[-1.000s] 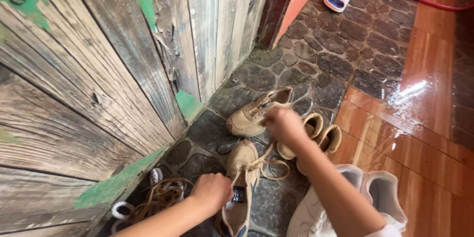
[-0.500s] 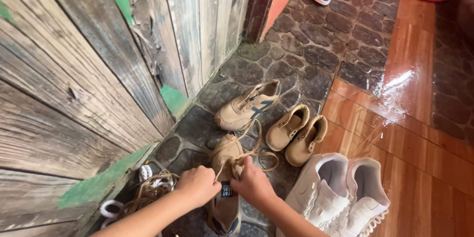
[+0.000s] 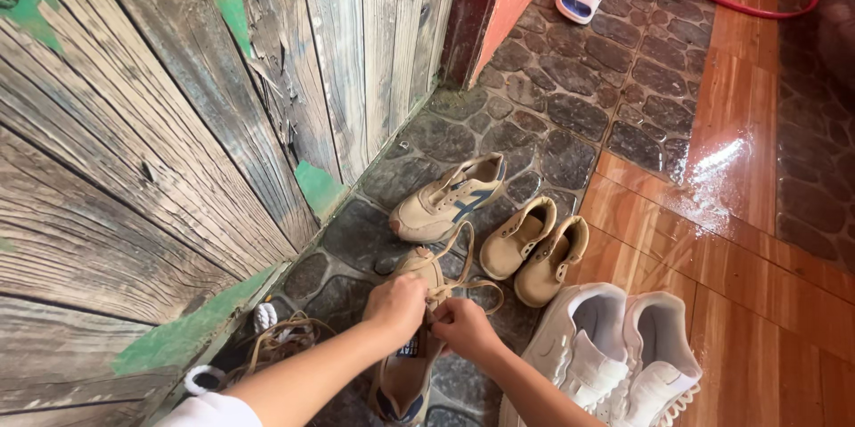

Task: The person unlaces a beige sneaker, removes the laces, and then re-laces the same shoe by threading the laces through the eyelets and tying them. The person repeats the process on a second beige sneaker. Other shoes remain on the floor nearby.

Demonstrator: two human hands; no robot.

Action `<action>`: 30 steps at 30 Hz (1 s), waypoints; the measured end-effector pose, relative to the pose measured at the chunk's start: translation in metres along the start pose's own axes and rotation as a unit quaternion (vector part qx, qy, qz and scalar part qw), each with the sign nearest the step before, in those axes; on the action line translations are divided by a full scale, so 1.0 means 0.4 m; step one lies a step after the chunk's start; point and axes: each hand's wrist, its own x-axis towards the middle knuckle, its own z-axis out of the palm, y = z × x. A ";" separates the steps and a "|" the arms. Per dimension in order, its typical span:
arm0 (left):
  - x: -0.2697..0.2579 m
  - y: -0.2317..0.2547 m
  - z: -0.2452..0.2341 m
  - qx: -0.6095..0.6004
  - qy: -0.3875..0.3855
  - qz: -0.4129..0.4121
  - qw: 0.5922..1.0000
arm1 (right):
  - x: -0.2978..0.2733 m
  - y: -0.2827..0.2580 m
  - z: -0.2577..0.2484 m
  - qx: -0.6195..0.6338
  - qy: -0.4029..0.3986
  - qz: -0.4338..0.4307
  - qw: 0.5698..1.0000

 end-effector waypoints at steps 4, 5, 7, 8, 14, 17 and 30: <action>-0.011 -0.006 -0.039 -0.061 -0.024 -0.045 0.997 | -0.007 -0.004 0.002 0.018 0.001 0.000 1.000; -0.011 -0.009 -0.045 -0.072 -0.022 -0.047 0.996 | -0.005 -0.007 0.004 0.020 0.003 -0.003 1.000; -0.008 -0.017 -0.038 -0.063 -0.037 -0.022 0.997 | -0.004 -0.008 0.008 0.004 0.011 -0.019 1.000; -0.006 -0.024 -0.025 -0.058 -0.044 -0.010 0.997 | -0.004 -0.007 0.009 -0.004 0.014 -0.027 1.000; 0.057 -0.085 0.070 -0.232 -0.008 -0.140 0.962 | -0.003 0.015 0.002 0.018 0.024 -0.014 0.999; 0.084 -0.112 0.007 -0.494 0.003 -0.162 0.854 | 0.005 0.029 -0.001 0.009 0.049 -0.003 0.999; 0.138 -0.060 -0.529 -0.285 0.244 -0.040 0.926 | 0.000 0.015 -0.002 0.024 0.037 0.030 0.999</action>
